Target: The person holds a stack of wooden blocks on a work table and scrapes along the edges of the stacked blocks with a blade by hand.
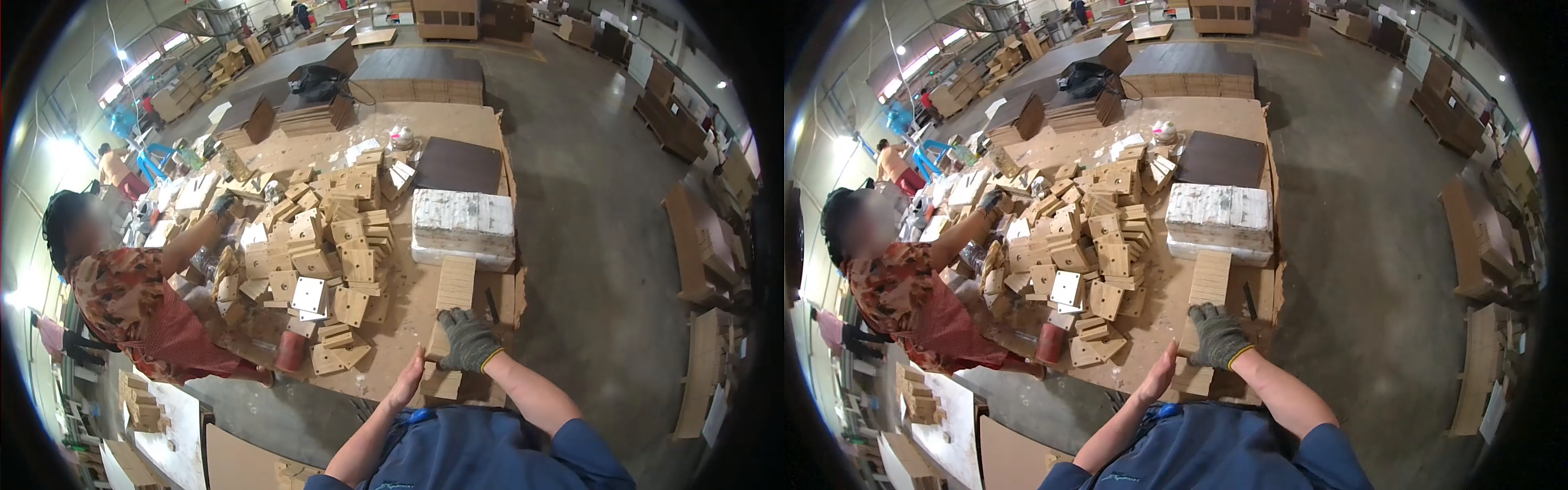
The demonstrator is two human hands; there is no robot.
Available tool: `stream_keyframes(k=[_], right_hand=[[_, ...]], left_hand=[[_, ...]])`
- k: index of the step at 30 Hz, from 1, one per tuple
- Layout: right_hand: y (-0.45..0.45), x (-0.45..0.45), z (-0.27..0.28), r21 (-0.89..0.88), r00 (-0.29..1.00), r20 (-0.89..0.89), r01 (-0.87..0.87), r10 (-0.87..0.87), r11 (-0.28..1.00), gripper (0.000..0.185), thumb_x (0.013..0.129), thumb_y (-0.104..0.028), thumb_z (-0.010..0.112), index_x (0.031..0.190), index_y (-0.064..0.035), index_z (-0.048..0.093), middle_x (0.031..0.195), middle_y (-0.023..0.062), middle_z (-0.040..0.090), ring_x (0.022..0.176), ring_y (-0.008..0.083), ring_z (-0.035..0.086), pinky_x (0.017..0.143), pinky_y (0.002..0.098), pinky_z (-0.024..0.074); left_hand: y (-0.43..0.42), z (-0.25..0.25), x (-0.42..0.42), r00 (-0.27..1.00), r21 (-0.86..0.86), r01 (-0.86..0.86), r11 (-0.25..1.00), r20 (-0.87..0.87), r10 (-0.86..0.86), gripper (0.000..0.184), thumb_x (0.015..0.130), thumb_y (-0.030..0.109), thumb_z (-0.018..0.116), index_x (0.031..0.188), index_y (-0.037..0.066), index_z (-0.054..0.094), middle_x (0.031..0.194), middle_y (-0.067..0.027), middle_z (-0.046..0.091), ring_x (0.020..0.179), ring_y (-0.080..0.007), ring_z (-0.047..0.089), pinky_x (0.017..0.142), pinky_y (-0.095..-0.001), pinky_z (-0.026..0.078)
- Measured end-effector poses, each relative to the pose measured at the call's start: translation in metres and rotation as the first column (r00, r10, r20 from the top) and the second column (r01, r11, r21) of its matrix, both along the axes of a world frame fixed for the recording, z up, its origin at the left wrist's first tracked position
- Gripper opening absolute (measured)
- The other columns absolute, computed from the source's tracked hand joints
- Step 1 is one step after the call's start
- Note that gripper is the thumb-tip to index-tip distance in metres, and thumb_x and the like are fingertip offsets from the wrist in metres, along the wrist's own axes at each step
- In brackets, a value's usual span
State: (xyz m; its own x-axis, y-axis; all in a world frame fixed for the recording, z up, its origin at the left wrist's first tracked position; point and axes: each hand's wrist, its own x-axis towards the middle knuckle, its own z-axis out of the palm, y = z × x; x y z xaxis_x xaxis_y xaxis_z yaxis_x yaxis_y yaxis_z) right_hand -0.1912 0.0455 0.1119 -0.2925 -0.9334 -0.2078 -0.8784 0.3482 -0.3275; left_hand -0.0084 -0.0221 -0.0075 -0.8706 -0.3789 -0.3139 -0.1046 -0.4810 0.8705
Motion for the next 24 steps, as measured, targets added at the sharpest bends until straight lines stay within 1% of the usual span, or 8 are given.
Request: stream_keyframes(k=[7, 10, 13, 16, 17, 19, 22, 24], right_hand=[[0.015, 0.001, -0.017, -0.025, 0.987, 0.154, -0.03, 0.033, 0.999, 0.092, 0.064, -0.052, 0.072, 0.134, -0.0032, 0.037, 0.134, 0.0212, 0.04, 0.124, 0.0379, 0.037, 0.104, 0.0441, 0.0318], [0.021, 0.0, -0.015, -0.063, 0.988, 0.155, 0.011, -0.001, 0.998, 0.089, 0.065, -0.052, 0.072, 0.131, -0.0027, 0.04, 0.133, 0.0216, 0.041, 0.124, 0.0373, 0.038, 0.104, 0.0429, 0.0319], [0.028, -0.003, -0.011, -0.069, 0.98, 0.188, 0.082, -0.068, 0.994, 0.085, 0.066, -0.051, 0.072, 0.13, -0.0025, 0.042, 0.132, 0.0221, 0.042, 0.124, 0.0368, 0.038, 0.105, 0.0419, 0.0317], [0.035, -0.007, -0.015, -0.081, 0.971, 0.214, 0.124, -0.104, 0.989, 0.084, 0.068, -0.05, 0.071, 0.13, -0.0019, 0.042, 0.131, 0.0226, 0.043, 0.125, 0.0364, 0.039, 0.104, 0.0416, 0.0325], [0.037, -0.007, -0.016, -0.083, 0.965, 0.238, 0.131, -0.108, 0.988, 0.084, 0.068, -0.051, 0.071, 0.13, -0.0017, 0.042, 0.131, 0.0226, 0.044, 0.125, 0.0363, 0.039, 0.104, 0.0417, 0.0329], [0.038, -0.007, -0.019, -0.093, 0.962, 0.252, 0.132, -0.105, 0.987, 0.084, 0.069, -0.051, 0.07, 0.13, -0.0013, 0.042, 0.131, 0.0227, 0.044, 0.125, 0.0364, 0.039, 0.104, 0.0421, 0.0336], [0.04, -0.004, -0.024, -0.118, 0.97, 0.225, 0.124, -0.095, 0.985, 0.083, 0.07, -0.051, 0.069, 0.13, -0.001, 0.042, 0.132, 0.023, 0.043, 0.124, 0.0369, 0.04, 0.103, 0.0427, 0.0344], [0.039, -0.004, -0.03, -0.14, 0.975, 0.2, 0.127, -0.098, 0.982, 0.083, 0.071, -0.051, 0.068, 0.131, -0.001, 0.041, 0.132, 0.0232, 0.042, 0.123, 0.0374, 0.041, 0.102, 0.0429, 0.0351]], left_hand=[[0.007, -0.011, 0.003, 0.997, 0.053, 0.071, 0.996, 0.012, -0.072, 0.082, 0.094, 0.054, 0.036, 0.146, 0.003, -0.003, 0.152, -0.0158, 0.01, 0.14, -0.0248, 0.011, 0.112, -0.0342, 0.012], [0.0, -0.009, 0.0, 0.996, -0.047, 0.043, 0.998, -0.073, -0.047, 0.08, 0.094, 0.055, 0.035, 0.146, 0.001, 0.004, 0.151, -0.0172, 0.012, 0.139, -0.0244, 0.013, 0.112, -0.0343, 0.012], [-0.017, -0.012, -0.005, 0.992, -0.015, -0.129, 0.992, 0.013, 0.129, 0.078, 0.094, 0.049, 0.041, 0.143, -0.005, 0.014, 0.15, -0.0159, 0.019, 0.138, -0.0229, 0.02, 0.112, -0.0351, 0.016], [-0.037, 0.019, -0.032, 0.959, -0.266, -0.214, 0.94, 0.124, 0.253, 0.065, 0.092, 0.038, 0.053, 0.139, -0.001, 0.032, 0.144, -0.0181, 0.033, 0.135, -0.0272, 0.028, 0.108, -0.0353, 0.027], [-0.046, 0.03, -0.042, 0.963, -0.479, -0.144, 0.866, 0.135, 0.234, 0.063, 0.089, 0.034, 0.057, 0.137, 0.0, 0.035, 0.141, -0.0178, 0.037, 0.133, -0.0288, 0.031, 0.107, -0.0359, 0.03], [-0.064, 0.053, -0.066, 0.964, -0.816, 0.012, 0.578, 0.162, 0.209, 0.06, 0.083, 0.026, 0.065, 0.133, 0.003, 0.041, 0.135, -0.0171, 0.044, 0.128, -0.032, 0.038, 0.103, -0.0372, 0.036], [-0.071, 0.081, -0.106, 0.994, -0.984, 0.104, 0.141, 0.107, 0.013, 0.063, 0.074, 0.021, 0.069, 0.13, 0.007, 0.044, 0.131, -0.0172, 0.046, 0.123, -0.0333, 0.041, 0.101, -0.0385, 0.038], [-0.072, 0.087, -0.131, 0.971, -0.974, 0.206, -0.089, 0.215, -0.104, 0.065, 0.07, 0.018, 0.069, 0.129, 0.007, 0.044, 0.13, -0.0151, 0.046, 0.122, -0.0309, 0.042, 0.099, -0.0377, 0.039]])
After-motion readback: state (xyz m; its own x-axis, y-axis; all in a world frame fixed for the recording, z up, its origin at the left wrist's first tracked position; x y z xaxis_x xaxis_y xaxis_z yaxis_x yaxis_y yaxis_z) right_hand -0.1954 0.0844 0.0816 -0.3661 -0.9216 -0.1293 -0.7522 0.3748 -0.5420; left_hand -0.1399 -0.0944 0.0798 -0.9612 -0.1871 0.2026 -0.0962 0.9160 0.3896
